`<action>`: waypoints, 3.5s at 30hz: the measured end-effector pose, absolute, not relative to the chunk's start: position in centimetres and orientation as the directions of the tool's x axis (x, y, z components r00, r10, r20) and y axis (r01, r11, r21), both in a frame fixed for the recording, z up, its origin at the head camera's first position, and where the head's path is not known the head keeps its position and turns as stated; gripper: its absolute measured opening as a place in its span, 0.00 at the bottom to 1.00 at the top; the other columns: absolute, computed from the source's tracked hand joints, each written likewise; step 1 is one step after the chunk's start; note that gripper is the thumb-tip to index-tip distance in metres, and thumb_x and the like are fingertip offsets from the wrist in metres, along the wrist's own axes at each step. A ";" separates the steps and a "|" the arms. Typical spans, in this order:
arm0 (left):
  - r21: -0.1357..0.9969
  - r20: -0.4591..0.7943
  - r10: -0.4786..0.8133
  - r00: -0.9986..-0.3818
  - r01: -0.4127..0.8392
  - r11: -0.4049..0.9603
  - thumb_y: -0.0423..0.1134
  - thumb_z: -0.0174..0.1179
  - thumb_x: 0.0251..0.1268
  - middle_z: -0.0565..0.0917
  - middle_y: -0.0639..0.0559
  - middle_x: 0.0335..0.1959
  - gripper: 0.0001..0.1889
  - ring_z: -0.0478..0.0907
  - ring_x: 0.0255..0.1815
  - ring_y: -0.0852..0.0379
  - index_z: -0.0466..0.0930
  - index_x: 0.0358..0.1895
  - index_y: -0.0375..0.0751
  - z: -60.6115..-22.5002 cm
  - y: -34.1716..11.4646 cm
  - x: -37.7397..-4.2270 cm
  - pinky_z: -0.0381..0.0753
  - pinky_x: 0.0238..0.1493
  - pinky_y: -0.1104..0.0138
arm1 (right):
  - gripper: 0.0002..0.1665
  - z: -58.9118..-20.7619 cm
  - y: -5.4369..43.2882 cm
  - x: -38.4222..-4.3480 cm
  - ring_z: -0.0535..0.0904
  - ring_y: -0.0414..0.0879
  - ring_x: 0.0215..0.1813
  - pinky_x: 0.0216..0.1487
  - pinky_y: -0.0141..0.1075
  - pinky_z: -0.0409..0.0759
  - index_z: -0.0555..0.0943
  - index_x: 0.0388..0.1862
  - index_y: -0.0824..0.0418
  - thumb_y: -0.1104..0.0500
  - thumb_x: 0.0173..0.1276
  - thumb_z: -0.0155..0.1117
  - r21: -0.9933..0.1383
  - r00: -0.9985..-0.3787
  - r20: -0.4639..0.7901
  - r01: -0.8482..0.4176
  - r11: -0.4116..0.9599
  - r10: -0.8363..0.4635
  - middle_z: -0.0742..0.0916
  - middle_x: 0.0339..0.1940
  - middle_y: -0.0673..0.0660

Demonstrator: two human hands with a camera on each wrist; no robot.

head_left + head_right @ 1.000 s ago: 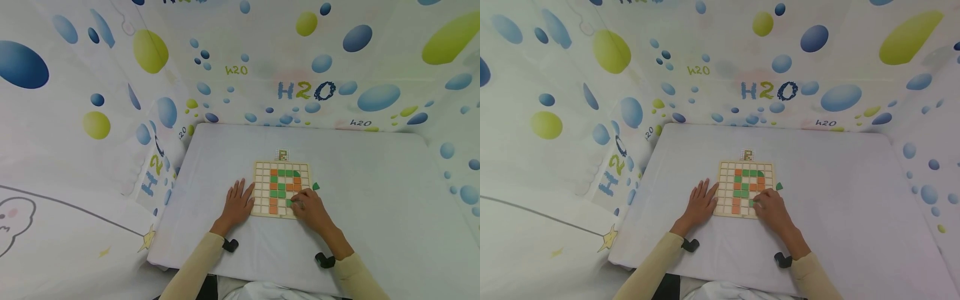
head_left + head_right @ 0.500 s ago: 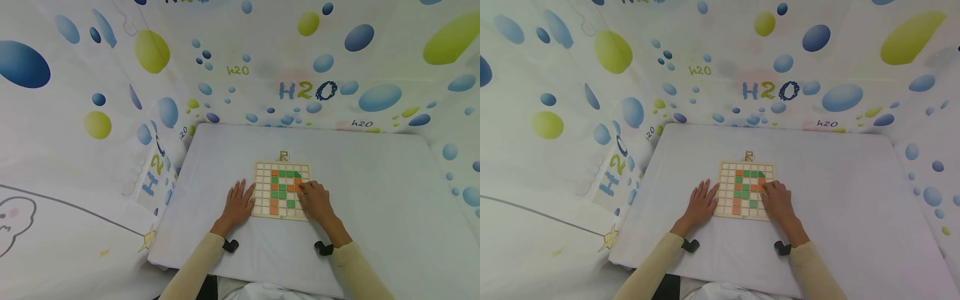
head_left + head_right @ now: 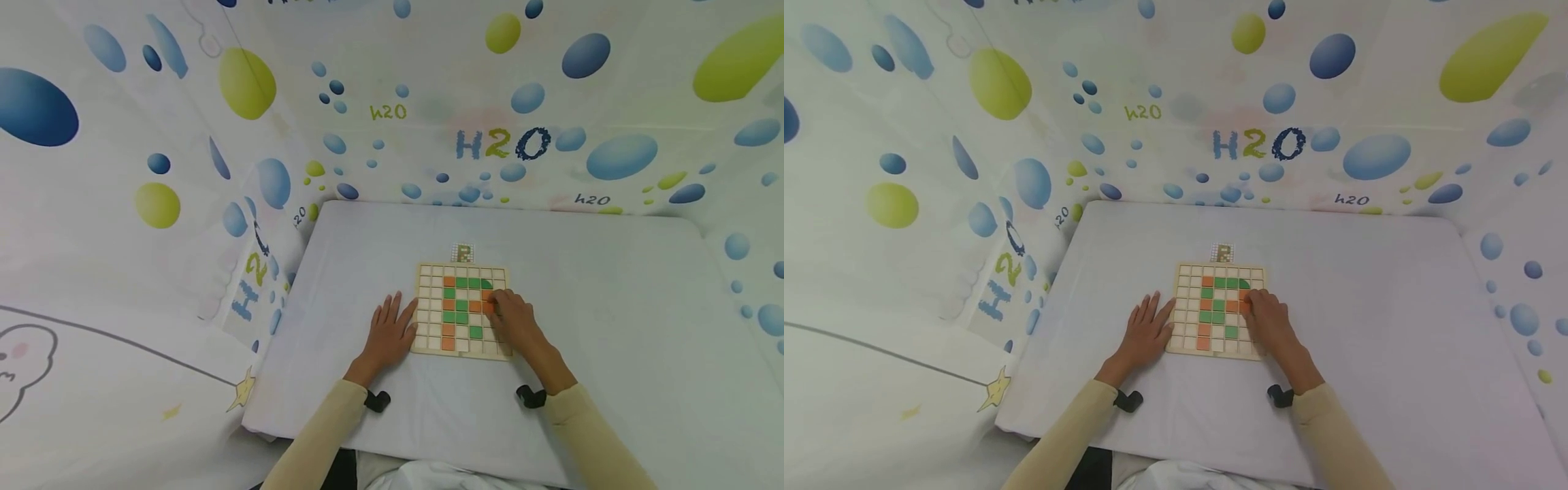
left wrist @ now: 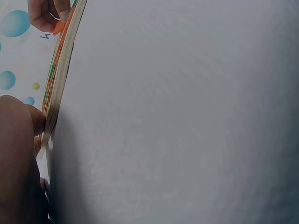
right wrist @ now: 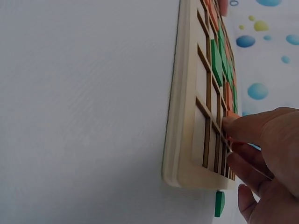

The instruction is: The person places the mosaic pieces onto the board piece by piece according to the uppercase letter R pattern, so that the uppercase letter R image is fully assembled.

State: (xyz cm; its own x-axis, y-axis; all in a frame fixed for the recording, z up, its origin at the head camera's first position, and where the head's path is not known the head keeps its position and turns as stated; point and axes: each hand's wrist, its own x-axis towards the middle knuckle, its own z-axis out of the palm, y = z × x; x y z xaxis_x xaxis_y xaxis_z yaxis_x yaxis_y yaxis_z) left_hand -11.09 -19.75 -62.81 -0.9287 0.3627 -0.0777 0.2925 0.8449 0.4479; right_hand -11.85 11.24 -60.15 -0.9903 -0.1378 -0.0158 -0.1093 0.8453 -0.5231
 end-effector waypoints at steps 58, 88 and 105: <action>0.441 -0.075 0.359 -0.930 0.292 0.848 0.52 0.38 0.86 0.46 0.41 0.88 0.31 0.39 0.89 0.38 0.54 0.87 0.54 -62.8 -19.8 -11.0 0.43 0.83 0.40 | 0.04 -60.8 10.2 -3.2 0.80 0.50 0.50 0.53 0.48 0.82 0.86 0.40 0.57 0.63 0.71 0.74 -0.594 -0.989 0.073 -0.149 0.791 -0.132 0.83 0.45 0.53; 0.446 -0.078 0.363 -0.928 0.293 0.846 0.53 0.39 0.86 0.46 0.42 0.89 0.31 0.39 0.89 0.39 0.53 0.87 0.55 -63.2 -19.9 -11.1 0.44 0.83 0.40 | 0.18 -59.9 16.2 -9.9 0.79 0.64 0.60 0.61 0.59 0.79 0.79 0.63 0.67 0.63 0.78 0.64 -0.596 -0.993 -0.078 -0.028 0.802 -0.093 0.80 0.61 0.70; 0.457 -0.052 0.363 -0.930 0.301 0.837 0.52 0.40 0.85 0.48 0.40 0.88 0.31 0.41 0.88 0.37 0.56 0.86 0.53 -63.1 -19.8 -11.1 0.44 0.82 0.38 | 0.20 -61.4 17.0 -11.2 0.78 0.66 0.63 0.63 0.61 0.78 0.77 0.68 0.65 0.64 0.80 0.62 -0.593 -0.999 -0.020 -0.021 0.805 -0.041 0.76 0.69 0.70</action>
